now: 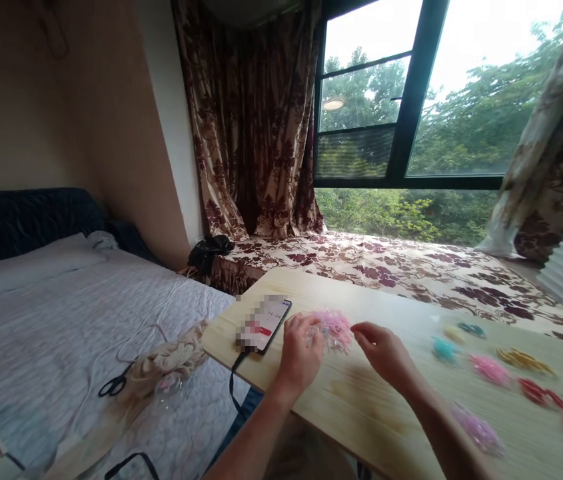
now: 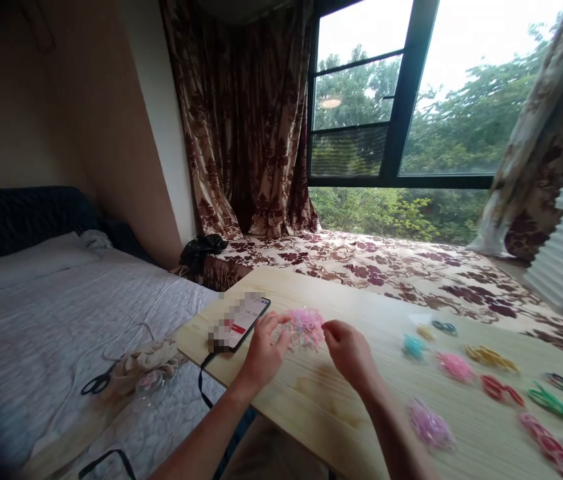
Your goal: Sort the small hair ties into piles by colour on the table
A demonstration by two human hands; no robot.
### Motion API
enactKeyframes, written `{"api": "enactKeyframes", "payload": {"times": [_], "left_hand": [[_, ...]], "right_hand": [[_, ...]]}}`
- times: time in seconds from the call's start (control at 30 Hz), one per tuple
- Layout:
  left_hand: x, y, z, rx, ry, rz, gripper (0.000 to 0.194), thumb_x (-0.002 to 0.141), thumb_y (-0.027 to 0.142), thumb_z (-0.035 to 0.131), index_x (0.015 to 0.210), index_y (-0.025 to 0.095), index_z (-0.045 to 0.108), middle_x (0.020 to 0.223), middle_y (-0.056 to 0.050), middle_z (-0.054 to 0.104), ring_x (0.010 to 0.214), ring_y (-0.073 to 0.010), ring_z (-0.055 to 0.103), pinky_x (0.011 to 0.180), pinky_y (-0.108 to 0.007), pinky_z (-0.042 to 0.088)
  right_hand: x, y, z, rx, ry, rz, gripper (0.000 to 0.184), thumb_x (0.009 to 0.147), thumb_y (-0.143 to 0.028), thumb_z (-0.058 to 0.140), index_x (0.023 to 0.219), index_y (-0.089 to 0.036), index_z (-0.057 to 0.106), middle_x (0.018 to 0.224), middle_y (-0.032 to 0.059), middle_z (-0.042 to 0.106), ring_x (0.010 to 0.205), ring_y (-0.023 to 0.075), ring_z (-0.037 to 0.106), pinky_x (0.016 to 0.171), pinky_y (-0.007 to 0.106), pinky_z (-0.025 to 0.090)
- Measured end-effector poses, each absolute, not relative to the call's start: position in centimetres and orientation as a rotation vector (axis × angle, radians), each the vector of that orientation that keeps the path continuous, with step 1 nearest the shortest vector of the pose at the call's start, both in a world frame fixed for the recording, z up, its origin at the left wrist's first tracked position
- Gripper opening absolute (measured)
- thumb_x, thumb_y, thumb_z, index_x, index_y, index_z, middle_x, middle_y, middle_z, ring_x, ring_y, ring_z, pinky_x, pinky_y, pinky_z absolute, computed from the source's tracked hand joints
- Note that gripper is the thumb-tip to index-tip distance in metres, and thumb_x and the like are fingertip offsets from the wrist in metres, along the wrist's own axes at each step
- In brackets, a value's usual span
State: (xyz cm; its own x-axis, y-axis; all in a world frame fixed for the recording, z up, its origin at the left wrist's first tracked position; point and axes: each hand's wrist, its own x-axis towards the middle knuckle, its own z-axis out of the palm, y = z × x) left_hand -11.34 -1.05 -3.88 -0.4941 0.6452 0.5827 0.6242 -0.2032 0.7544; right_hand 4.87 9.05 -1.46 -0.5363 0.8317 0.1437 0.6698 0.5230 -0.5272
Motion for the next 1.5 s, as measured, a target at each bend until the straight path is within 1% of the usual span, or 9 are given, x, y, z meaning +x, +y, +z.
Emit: {"api": "enactKeyframes", "payload": {"times": [0.13, 0.37, 0.57, 0.7, 0.8, 0.9, 1.0, 1.23, 1.5], "left_hand": [[-11.9, -1.3, -4.4, 1.55, 2.0, 1.859, 0.029, 0.08, 0.008, 0.053, 0.098, 0.019, 0.072, 0.103, -0.009, 0.073, 0.114, -0.0266, 0.062, 0.108, -0.05, 0.047], [-12.0, -1.4, -5.0, 1.585, 2.07, 1.764, 0.03, 0.08, 0.006, 0.054, 0.101, 0.017, 0.072, 0.103, -0.008, 0.074, 0.108, -0.0239, 0.064, 0.105, -0.045, 0.05], [-11.9, -1.6, -4.7, 1.644, 2.157, 1.654, 0.03, 0.081, 0.005, 0.054, 0.104, 0.016, 0.07, 0.105, -0.01, 0.072, 0.108, -0.0235, 0.064, 0.102, -0.042, 0.051], [-11.4, -2.0, -4.4, 1.691, 2.234, 1.563, 0.035, 0.08, 0.006, 0.056, 0.111, 0.018, 0.069, 0.11, -0.01, 0.071, 0.115, -0.0269, 0.06, 0.108, -0.048, 0.045], [-11.1, -2.2, -4.3, 1.706, 2.291, 1.484, 0.039, 0.08, 0.007, 0.057, 0.116, 0.018, 0.068, 0.113, -0.011, 0.07, 0.119, -0.0302, 0.057, 0.11, -0.053, 0.041], [-10.9, -2.2, -4.4, 1.725, 2.316, 1.415, 0.038, 0.079, 0.01, 0.059, 0.115, 0.018, 0.068, 0.112, -0.011, 0.07, 0.117, -0.0308, 0.058, 0.109, -0.053, 0.041], [-11.0, -2.2, -4.4, 1.751, 2.312, 1.382, 0.037, 0.08, 0.011, 0.059, 0.114, 0.018, 0.068, 0.111, -0.011, 0.071, 0.116, -0.029, 0.059, 0.108, -0.051, 0.043], [-11.3, -2.2, -4.3, 1.763, 2.296, 1.425, 0.035, 0.079, 0.01, 0.059, 0.112, 0.02, 0.067, 0.112, -0.008, 0.071, 0.114, -0.0257, 0.06, 0.107, -0.045, 0.046], [-11.3, -2.3, -4.2, 1.778, 2.276, 1.464, 0.036, 0.08, 0.01, 0.059, 0.113, 0.022, 0.066, 0.112, -0.009, 0.07, 0.114, -0.0272, 0.06, 0.107, -0.047, 0.047]], "right_hand": [[4.6, 8.4, -2.5, -1.299, -2.354, 0.477, 0.03, 0.097, -0.04, 0.059, 0.119, -0.02, 0.064, 0.121, 0.0068, 0.066, 0.1, 0.0173, 0.065, 0.087, 0.039, 0.056], [5.7, 8.1, -3.1, -1.47, -2.374, 0.205, 0.028, 0.097, -0.039, 0.059, 0.117, -0.021, 0.064, 0.121, 0.007, 0.065, 0.105, 0.0183, 0.064, 0.092, 0.042, 0.054], [5.1, 7.4, -2.9, -1.416, -2.495, 0.071, 0.027, 0.097, -0.037, 0.059, 0.117, -0.021, 0.065, 0.122, 0.0068, 0.066, 0.105, 0.0178, 0.064, 0.091, 0.041, 0.054], [5.0, 8.0, -2.8, -1.498, -2.467, -0.051, 0.033, 0.096, -0.039, 0.06, 0.123, -0.02, 0.062, 0.125, 0.0077, 0.064, 0.108, 0.0197, 0.063, 0.093, 0.044, 0.054], [4.9, 8.5, -2.6, -1.538, -2.461, -0.118, 0.033, 0.095, -0.039, 0.061, 0.122, -0.019, 0.062, 0.125, 0.0077, 0.064, 0.108, 0.0203, 0.063, 0.092, 0.044, 0.054], [4.7, 8.7, -2.7, -1.485, -2.483, -0.132, 0.033, 0.095, -0.039, 0.061, 0.121, -0.02, 0.063, 0.125, 0.0076, 0.064, 0.107, 0.0198, 0.063, 0.091, 0.044, 0.054], [4.6, 8.7, -2.9, -1.419, -2.489, -0.111, 0.031, 0.096, -0.038, 0.06, 0.122, -0.021, 0.063, 0.125, 0.0076, 0.064, 0.107, 0.0193, 0.063, 0.091, 0.043, 0.055], [5.5, 9.3, -3.9, -1.39, -2.438, -0.052, 0.03, 0.096, -0.038, 0.06, 0.12, -0.021, 0.063, 0.126, 0.0076, 0.064, 0.108, 0.0194, 0.063, 0.093, 0.043, 0.054], [6.2, 9.7, -4.0, -1.403, -2.399, -0.016, 0.028, 0.096, -0.038, 0.06, 0.118, -0.02, 0.064, 0.124, 0.0073, 0.065, 0.106, 0.0187, 0.063, 0.092, 0.042, 0.054]]}}
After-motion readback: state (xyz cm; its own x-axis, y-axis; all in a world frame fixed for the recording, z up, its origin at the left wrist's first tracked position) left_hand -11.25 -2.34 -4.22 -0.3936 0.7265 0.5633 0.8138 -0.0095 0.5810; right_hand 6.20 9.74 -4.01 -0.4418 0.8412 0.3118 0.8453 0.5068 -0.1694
